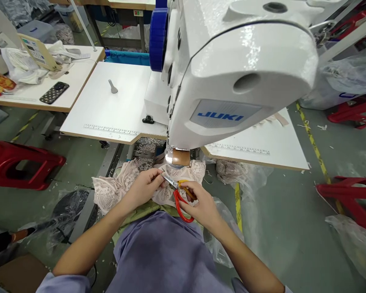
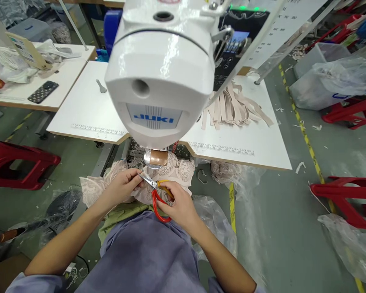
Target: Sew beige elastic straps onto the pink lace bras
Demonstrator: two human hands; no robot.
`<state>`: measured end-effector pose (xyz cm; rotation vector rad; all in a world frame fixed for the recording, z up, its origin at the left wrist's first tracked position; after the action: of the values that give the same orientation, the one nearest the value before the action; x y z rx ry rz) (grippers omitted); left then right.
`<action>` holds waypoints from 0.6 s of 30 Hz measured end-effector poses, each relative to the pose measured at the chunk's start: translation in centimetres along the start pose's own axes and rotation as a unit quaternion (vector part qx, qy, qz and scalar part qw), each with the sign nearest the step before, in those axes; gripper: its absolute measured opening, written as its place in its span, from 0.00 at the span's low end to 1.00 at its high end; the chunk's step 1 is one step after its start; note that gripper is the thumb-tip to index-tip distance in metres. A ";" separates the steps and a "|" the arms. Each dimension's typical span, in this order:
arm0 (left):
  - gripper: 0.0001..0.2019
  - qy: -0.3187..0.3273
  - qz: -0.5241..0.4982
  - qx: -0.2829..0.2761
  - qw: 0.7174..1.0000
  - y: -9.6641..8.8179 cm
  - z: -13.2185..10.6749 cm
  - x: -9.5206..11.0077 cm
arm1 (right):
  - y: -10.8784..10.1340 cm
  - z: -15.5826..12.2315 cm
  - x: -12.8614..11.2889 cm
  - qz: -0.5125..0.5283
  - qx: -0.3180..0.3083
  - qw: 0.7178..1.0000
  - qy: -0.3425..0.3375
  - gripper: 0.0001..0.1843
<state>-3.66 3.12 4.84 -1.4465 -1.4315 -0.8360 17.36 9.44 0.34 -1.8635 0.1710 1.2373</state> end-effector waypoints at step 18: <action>0.13 0.029 0.064 0.043 0.997 1.6 0.8 0.0 | -1.5 -0.9 0.8 0.048 -0.021 0.998 0.041 0.18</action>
<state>-2.20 3.97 4.36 -1.4212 -1.3022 -0.7205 19.18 9.95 0.63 -1.9627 0.2830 1.2384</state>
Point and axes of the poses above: each hand's wrist, its own z-axis towards the middle knuckle, its own y-axis out of the palm, x = y × z, the point moved 1 cm from there along z, towards the middle knuckle, and after that the axes turned 4 degrees about -z, right-handed, at the moved point
